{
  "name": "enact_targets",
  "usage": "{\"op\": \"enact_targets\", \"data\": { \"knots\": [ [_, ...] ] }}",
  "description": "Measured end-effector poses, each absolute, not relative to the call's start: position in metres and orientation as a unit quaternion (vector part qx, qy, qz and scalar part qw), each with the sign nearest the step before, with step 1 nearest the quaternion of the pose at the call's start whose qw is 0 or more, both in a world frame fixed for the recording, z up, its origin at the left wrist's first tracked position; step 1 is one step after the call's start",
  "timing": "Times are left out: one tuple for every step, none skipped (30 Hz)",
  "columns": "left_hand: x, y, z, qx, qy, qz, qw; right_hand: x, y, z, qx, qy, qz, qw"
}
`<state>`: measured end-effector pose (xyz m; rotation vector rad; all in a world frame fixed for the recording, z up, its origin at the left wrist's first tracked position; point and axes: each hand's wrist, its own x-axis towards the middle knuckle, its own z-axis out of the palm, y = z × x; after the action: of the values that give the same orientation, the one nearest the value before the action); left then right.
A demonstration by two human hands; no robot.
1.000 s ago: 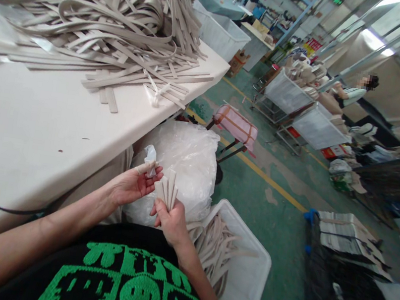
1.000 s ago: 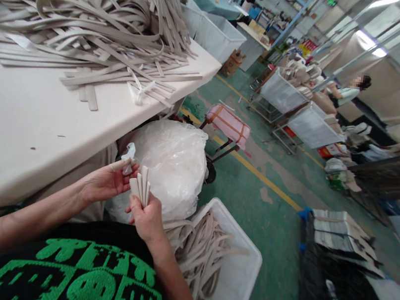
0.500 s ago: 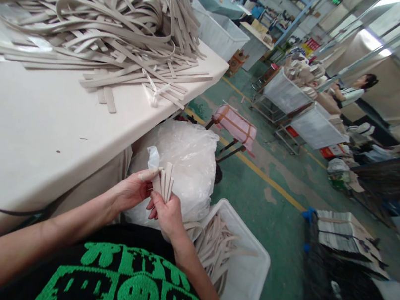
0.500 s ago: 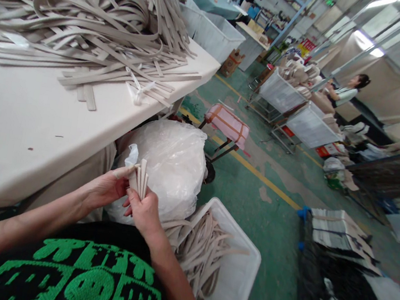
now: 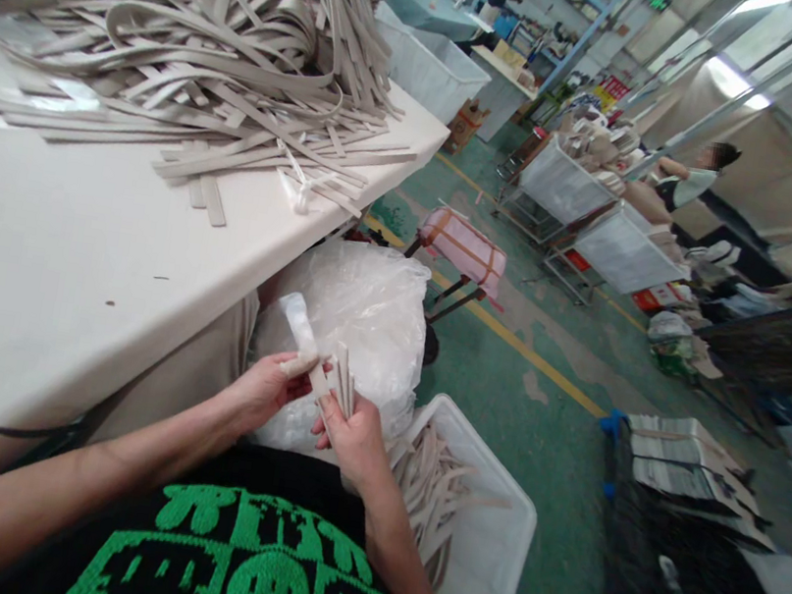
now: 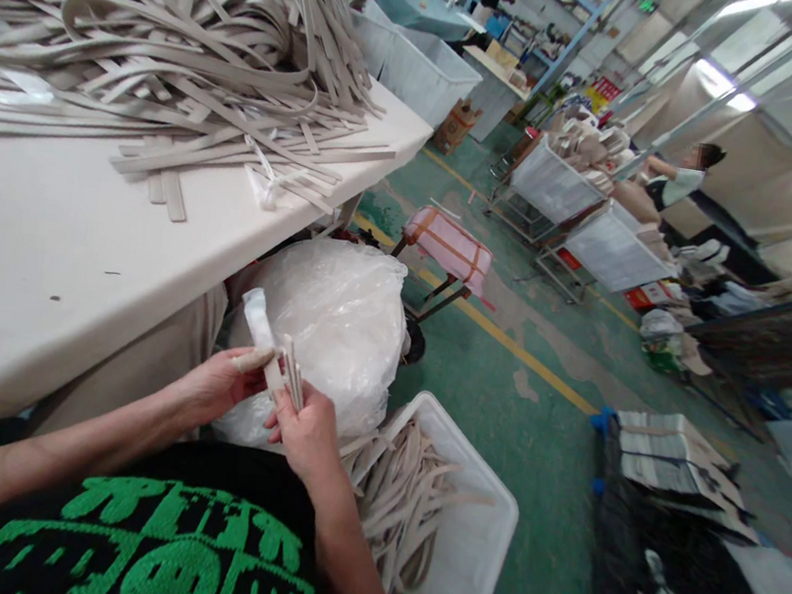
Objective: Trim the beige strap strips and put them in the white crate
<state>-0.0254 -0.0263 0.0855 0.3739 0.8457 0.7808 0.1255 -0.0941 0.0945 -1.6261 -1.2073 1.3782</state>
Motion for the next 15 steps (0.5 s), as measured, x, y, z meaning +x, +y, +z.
{"op": "enact_targets", "data": {
  "knots": [
    [-0.022, -0.03, 0.086, 0.199, 0.371, 0.349, 0.838, 0.125, -0.091, 0.095, -0.623, -0.468, 0.519, 0.35],
    [-0.02, -0.031, 0.086, 0.215, 0.353, 0.343, 0.843, 0.125, -0.089, 0.097, -0.62, -0.474, 0.514, 0.356],
    [-0.02, -0.031, 0.086, 0.221, 0.352, 0.351, 0.839, 0.125, -0.089, 0.098, -0.615, -0.483, 0.514, 0.354],
    [-0.021, -0.028, 0.087, 0.218, 0.365, 0.37, 0.826, 0.126, -0.09, 0.1, -0.609, -0.491, 0.519, 0.344],
    [-0.023, -0.025, 0.087, 0.208, 0.387, 0.394, 0.807, 0.127, -0.092, 0.101, -0.605, -0.498, 0.527, 0.33],
    [-0.025, -0.022, 0.088, 0.199, 0.407, 0.413, 0.79, 0.128, -0.094, 0.101, -0.604, -0.5, 0.535, 0.315],
    [-0.027, -0.021, 0.089, 0.196, 0.419, 0.421, 0.78, 0.129, -0.096, 0.101, -0.607, -0.499, 0.538, 0.305],
    [-0.027, -0.02, 0.091, 0.202, 0.419, 0.417, 0.781, 0.129, -0.098, 0.101, -0.612, -0.495, 0.537, 0.303],
    [-0.027, -0.021, 0.092, 0.216, 0.405, 0.402, 0.792, 0.129, -0.098, 0.1, -0.619, -0.491, 0.53, 0.309],
    [-0.026, -0.024, 0.094, 0.236, 0.382, 0.381, 0.808, 0.128, -0.097, 0.1, -0.625, -0.487, 0.521, 0.318],
    [-0.024, -0.026, 0.095, 0.257, 0.358, 0.36, 0.823, 0.127, -0.095, 0.1, -0.628, -0.487, 0.511, 0.329],
    [-0.022, -0.028, 0.097, 0.274, 0.338, 0.347, 0.831, 0.126, -0.093, 0.101, -0.627, -0.488, 0.504, 0.338],
    [-0.021, -0.029, 0.098, 0.284, 0.329, 0.348, 0.831, 0.126, -0.092, 0.102, -0.622, -0.493, 0.504, 0.342],
    [-0.021, -0.029, 0.098, 0.286, 0.332, 0.362, 0.822, 0.126, -0.092, 0.103, -0.616, -0.498, 0.508, 0.339],
    [-0.021, -0.029, 0.098, 0.283, 0.346, 0.384, 0.808, 0.126, -0.092, 0.104, -0.611, -0.501, 0.515, 0.332]
  ]
}}
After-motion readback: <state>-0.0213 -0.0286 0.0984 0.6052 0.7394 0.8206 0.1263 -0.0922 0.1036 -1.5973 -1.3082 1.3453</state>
